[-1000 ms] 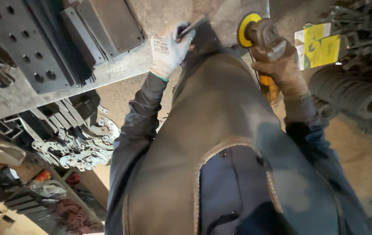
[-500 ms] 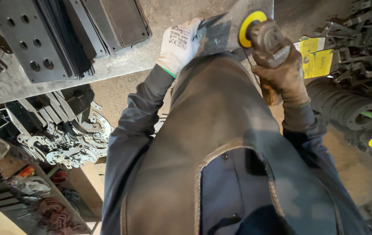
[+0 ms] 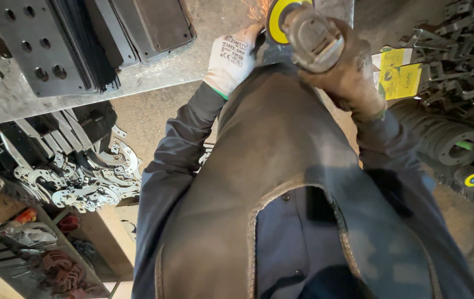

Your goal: The person holds small flat metal pieces against a workbench and grinds their edges with an angle grinder, producing sparks. They reposition and turn the pieces to grind different edges, set finished pieces aside, and pick up new pieces from a stack on the bench.

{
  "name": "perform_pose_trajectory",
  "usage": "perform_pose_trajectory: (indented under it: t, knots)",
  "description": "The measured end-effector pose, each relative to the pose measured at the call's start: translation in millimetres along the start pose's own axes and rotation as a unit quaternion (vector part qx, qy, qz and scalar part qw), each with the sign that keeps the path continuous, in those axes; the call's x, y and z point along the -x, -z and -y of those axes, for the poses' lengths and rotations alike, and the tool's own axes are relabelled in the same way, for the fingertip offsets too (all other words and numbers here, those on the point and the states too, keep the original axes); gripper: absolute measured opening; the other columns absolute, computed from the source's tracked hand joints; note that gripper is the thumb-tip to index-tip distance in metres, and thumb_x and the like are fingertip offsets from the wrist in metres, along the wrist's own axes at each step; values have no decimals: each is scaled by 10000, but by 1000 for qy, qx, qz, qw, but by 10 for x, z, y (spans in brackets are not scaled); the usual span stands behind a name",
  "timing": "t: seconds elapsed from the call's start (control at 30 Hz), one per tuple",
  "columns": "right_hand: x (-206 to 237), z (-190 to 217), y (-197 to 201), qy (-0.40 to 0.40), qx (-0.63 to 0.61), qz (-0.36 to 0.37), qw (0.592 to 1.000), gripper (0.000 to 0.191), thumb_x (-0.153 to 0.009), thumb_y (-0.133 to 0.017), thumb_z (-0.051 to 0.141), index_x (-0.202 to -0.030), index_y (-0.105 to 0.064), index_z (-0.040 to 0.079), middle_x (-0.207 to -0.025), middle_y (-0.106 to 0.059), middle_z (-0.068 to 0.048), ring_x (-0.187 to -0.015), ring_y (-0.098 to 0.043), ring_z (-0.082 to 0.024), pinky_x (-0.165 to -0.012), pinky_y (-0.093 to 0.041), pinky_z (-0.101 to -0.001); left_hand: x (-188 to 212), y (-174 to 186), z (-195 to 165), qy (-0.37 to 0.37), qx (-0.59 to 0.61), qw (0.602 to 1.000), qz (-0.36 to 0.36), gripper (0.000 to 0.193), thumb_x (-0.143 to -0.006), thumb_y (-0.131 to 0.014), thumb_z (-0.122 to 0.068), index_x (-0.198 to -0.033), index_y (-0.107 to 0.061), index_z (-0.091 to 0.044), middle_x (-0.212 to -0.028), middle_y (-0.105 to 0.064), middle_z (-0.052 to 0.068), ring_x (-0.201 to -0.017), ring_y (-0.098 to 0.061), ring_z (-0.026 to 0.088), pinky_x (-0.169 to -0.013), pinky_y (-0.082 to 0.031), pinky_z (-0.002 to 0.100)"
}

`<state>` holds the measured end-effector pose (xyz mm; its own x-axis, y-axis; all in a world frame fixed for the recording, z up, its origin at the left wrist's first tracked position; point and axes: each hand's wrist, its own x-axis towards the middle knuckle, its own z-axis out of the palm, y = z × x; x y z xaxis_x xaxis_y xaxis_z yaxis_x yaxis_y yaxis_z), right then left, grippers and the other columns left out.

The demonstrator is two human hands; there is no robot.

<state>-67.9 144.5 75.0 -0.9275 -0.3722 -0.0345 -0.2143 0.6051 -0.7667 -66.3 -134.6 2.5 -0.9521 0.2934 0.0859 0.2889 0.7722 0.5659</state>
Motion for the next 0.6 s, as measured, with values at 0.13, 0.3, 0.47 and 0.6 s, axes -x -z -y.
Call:
perform_pose_trajectory:
  t: [0.13, 0.3, 0.47, 0.6]
  knots:
    - [-56, -217, -167, 23, -96, -22, 995, 890, -798, -993, 192, -1432, -429, -78, -1337, -634, -184, -1241, -646, -287, -1046, -542, -406, 71, 10, 59, -4, 9, 1000, -3, 209, -989, -642, -214, -1159, -603, -99, -947, -727, 136, -839, -706, 350, -678, -536, 461]
    - [-112, -260, -196, -110, -283, 61, 951, 622, -823, -891, 44, -1372, -606, -23, -1286, -690, -62, -1176, -669, -170, -1008, -570, -329, 172, 55, 107, 11, 27, 1000, 5, 136, -1029, -624, -203, -1137, -611, -121, -962, -729, 127, -872, -706, 345, -709, -545, 448]
    - [-107, -391, -278, -205, -386, 33, 899, 573, -825, -817, 2, -1351, -595, 51, -1200, -673, -23, -1047, -658, -114, -852, -561, -264, 292, 75, 228, -5, 70, 997, -12, 237, -967, -607, -131, -1203, -622, -119, -979, -746, 104, -879, -723, 324, -711, -550, 436]
    - [-45, -690, -328, -195, -338, 41, 920, 385, -866, -822, 23, -1230, -696, 51, -1219, -697, -57, -1090, -678, -138, -904, -573, -270, 365, -6, 343, 30, 33, 998, -34, 235, -977, -675, -171, -1209, -660, -141, -946, -737, 122, -842, -726, 333, -669, -552, 435]
